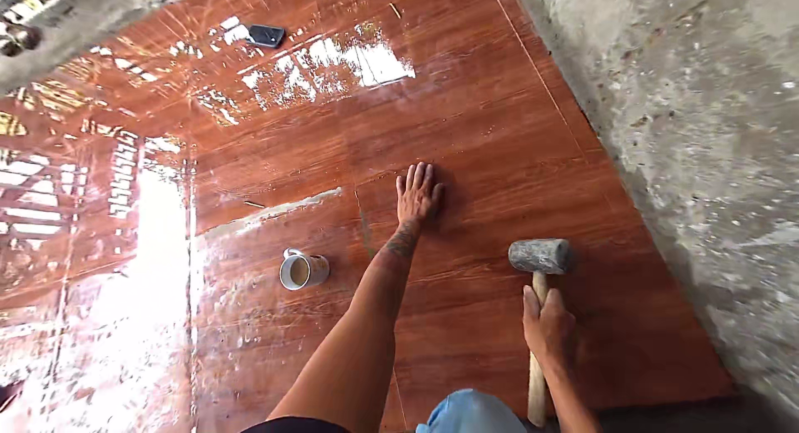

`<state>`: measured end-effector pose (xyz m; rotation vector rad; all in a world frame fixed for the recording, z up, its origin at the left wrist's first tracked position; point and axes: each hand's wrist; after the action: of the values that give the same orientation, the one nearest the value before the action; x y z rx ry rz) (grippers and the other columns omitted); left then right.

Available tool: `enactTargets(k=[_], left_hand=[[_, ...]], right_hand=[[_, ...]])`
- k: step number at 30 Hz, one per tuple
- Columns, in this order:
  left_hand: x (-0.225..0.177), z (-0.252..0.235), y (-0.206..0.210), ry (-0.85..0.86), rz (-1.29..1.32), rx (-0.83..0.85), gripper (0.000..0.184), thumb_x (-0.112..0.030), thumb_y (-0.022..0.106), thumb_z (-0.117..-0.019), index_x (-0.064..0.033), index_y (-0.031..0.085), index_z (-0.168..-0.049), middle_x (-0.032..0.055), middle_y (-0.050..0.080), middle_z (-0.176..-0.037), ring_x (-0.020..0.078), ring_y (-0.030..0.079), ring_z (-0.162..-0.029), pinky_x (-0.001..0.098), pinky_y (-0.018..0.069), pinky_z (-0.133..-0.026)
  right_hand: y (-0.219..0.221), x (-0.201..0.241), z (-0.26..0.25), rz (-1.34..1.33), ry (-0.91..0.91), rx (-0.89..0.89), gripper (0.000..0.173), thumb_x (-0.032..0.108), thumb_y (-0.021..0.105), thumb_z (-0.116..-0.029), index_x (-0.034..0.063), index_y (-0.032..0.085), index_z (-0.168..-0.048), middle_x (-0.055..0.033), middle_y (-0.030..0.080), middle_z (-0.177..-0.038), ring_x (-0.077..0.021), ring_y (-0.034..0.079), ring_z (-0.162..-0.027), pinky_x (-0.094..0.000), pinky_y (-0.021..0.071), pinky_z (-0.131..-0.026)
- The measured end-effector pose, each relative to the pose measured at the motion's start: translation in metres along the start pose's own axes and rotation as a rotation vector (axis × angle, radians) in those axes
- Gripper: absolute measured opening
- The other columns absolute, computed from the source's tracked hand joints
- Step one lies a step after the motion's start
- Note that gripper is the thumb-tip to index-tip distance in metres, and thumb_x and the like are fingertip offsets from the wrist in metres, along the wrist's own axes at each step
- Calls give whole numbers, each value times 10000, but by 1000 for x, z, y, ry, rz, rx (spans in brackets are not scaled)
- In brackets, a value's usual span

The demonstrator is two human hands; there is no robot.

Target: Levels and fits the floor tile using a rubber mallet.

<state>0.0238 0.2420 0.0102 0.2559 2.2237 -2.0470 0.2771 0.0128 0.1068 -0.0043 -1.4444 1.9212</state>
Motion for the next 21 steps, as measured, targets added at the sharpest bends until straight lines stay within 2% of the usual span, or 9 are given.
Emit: enactTargets(k=[3, 6, 7, 9, 11, 13, 15, 18, 21], left_hand=[[0, -6, -9, 4, 4, 1, 614, -532, 270, -1071, -218, 408, -1581, 20, 354, -1660, 234, 289, -1547, 586, 190, -1244], [-1, 2, -8, 3, 23, 15, 615, -534, 317, -1061, -217, 413, -1579, 33, 379, -1646, 252, 287, -1547, 598, 173, -1238], [-2, 1, -5, 4, 18, 3, 619, -541, 321, -1057, -218, 417, -1576, 32, 385, -1643, 251, 291, -1545, 595, 178, -1234], [-2, -2, 1, 0, 5, -13, 622, -552, 322, -1049, -230, 423, -1571, 23, 389, -1640, 245, 303, -1539, 585, 180, -1233], [0, -7, 2, -11, -9, -21, 628, -563, 312, -1046, -239, 417, -1575, 15, 385, -1643, 240, 307, -1538, 595, 170, -1233], [0, -3, 2, -13, -18, -23, 634, -573, 310, -1046, -238, 422, -1573, 11, 394, -1638, 233, 317, -1534, 591, 173, -1234], [-4, -4, -1, -13, -15, -21, 643, -576, 311, -1044, -231, 417, -1576, 16, 388, -1642, 237, 308, -1538, 585, 169, -1235], [-6, -6, -2, -21, -12, -15, 668, -596, 317, -1030, -229, 409, -1581, 17, 378, -1648, 244, 297, -1543, 591, 157, -1238], [-3, -4, 1, -27, -23, 10, 693, -625, 315, -1017, -237, 402, -1585, 12, 366, -1654, 247, 287, -1548, 597, 146, -1238]], right_hand=[[11, -5, 11, -2, -97, -34, 515, 399, 489, -1077, -81, 607, -1220, -269, 686, -880, -444, 700, -815, -621, 548, -729], [5, -9, 18, 67, -114, 93, 504, 381, 463, -1088, -72, 590, -1268, -293, 692, -1011, -463, 698, -958, -623, 541, -843], [2, -9, 18, 77, -114, 113, 515, 402, 462, -1091, -66, 582, -1269, -294, 688, -1003, -465, 695, -960, -622, 535, -847], [8, -16, 24, 92, -170, 81, 548, 446, 441, -1086, -62, 584, -1234, -268, 684, -912, -448, 701, -871, -608, 546, -774], [21, -28, 31, 121, -261, 61, 539, 426, 447, -1076, -81, 603, -1169, -260, 676, -818, -452, 704, -775, -594, 550, -689], [25, -33, 34, 165, -285, 99, 512, 416, 459, -1071, -72, 606, -1122, -261, 664, -780, -467, 700, -746, -604, 544, -657], [19, -31, 37, 166, -279, 119, 524, 451, 450, -1078, -51, 589, -1131, -247, 639, -760, -462, 683, -727, -607, 533, -643], [28, -42, 46, 166, -404, 46, 519, 428, 452, -1069, -72, 589, -1080, -220, 617, -698, -428, 667, -634, -569, 524, -558], [32, -45, 51, 201, -411, 84, 508, 421, 460, -1068, -71, 587, -1057, -229, 614, -705, -441, 670, -645, -571, 513, -555]])
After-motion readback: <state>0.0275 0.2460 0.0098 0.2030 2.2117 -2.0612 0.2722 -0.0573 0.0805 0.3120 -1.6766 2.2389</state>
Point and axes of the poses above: each hand's wrist, its own z-axis away from the middle knuckle, its own y-axis out of the palm, x = y × z
